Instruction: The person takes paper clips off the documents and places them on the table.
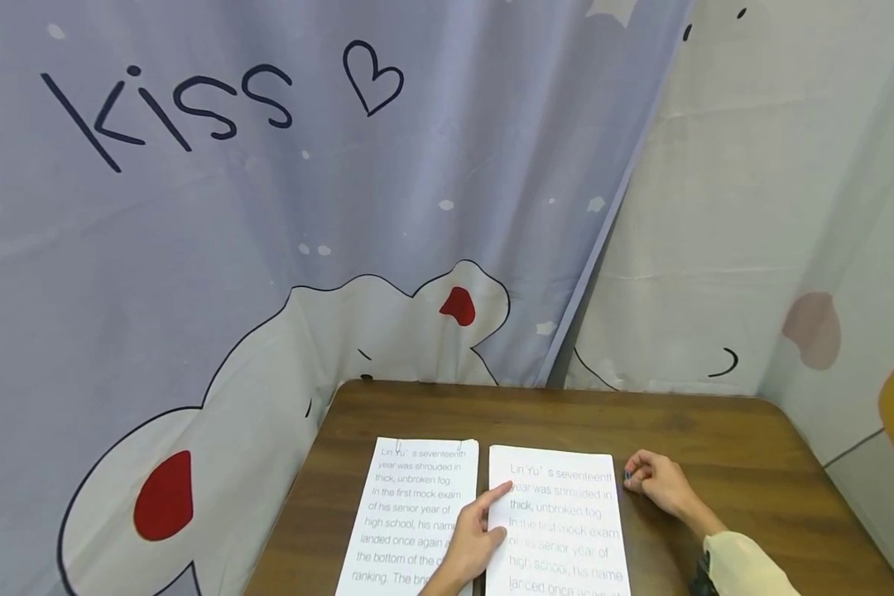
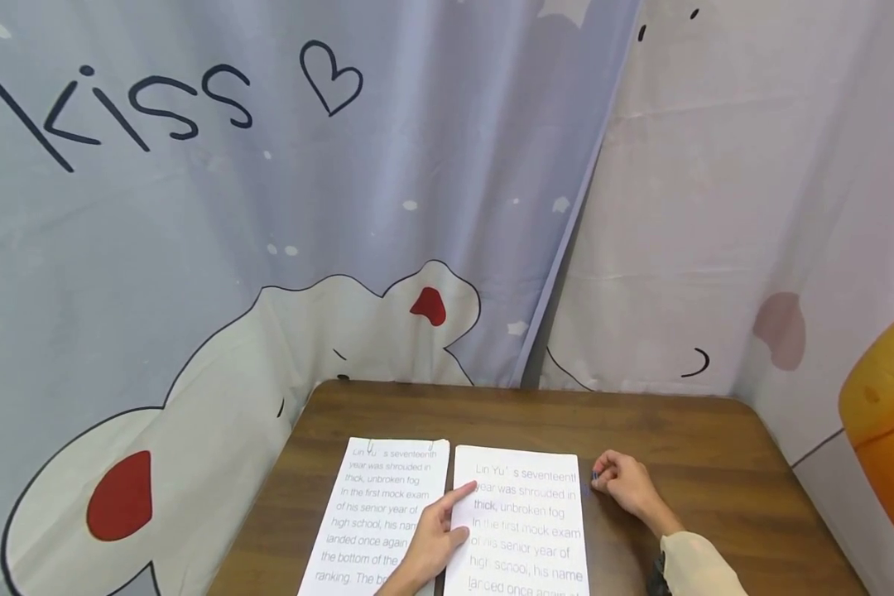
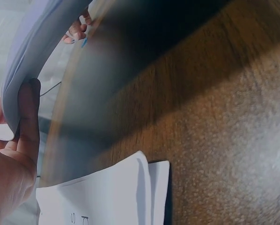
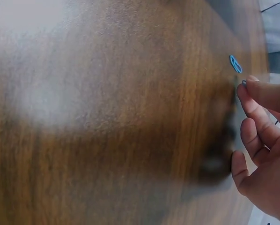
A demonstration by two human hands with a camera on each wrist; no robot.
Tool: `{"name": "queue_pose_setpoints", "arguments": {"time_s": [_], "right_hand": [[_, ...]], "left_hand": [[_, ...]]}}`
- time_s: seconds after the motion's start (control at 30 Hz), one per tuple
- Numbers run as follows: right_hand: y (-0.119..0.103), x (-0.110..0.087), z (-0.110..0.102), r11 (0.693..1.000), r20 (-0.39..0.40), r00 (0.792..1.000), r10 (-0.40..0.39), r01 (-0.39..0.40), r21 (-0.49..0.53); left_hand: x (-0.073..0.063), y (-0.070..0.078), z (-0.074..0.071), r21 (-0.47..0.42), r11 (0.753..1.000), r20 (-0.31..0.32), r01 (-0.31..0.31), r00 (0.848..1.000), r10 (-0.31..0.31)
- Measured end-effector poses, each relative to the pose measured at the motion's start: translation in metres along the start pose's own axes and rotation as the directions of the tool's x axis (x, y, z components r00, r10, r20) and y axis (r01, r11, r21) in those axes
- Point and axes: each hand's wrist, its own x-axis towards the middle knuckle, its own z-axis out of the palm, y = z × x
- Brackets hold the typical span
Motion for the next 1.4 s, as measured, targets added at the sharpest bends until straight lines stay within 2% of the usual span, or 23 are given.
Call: {"name": "queue_pose_setpoints", "arguments": {"time_s": [0.27, 0.5, 0.73, 1.07, 1.13, 1.23, 1.4], "right_hand": [[0.001, -0.004, 0.004, 0.999, 0.02, 0.999, -0.036, 0.037, -0.036], [0.002, -0.005, 0.005, 0.995, 0.001, 0.996, -0.088, 0.088, -0.054], [0.004, -0.006, 0.005, 0.996, 0.023, 0.998, -0.052, 0.054, -0.068], [0.006, -0.006, 0.008, 0.996, 0.028, 0.997, -0.068, 0.069, -0.059], [0.006, -0.006, 0.008, 0.996, 0.028, 0.997, -0.071, 0.073, -0.055], [0.006, -0.006, 0.007, 0.996, 0.028, 0.997, -0.077, 0.078, -0.053], [0.006, -0.008, 0.006, 0.998, 0.04, 0.998, -0.053, 0.054, -0.04]], "left_hand": [[-0.001, -0.005, 0.0, -0.01, 1.0, 0.017, 0.015, 1.0, -0.015], [0.0, -0.005, -0.001, -0.008, 1.0, 0.019, 0.002, 1.0, -0.002], [0.002, -0.006, 0.0, -0.012, 1.0, 0.038, -0.025, 0.999, 0.025], [0.003, -0.008, 0.001, 0.032, 0.999, 0.053, -0.028, 0.998, 0.026], [0.004, -0.009, 0.0, 0.06, 0.998, 0.05, -0.035, 0.998, 0.032], [0.008, -0.009, 0.0, 0.154, 0.986, 0.047, -0.063, 0.997, 0.057], [0.014, -0.008, 0.0, 0.344, 0.935, 0.048, -0.084, 0.996, 0.071]]}}
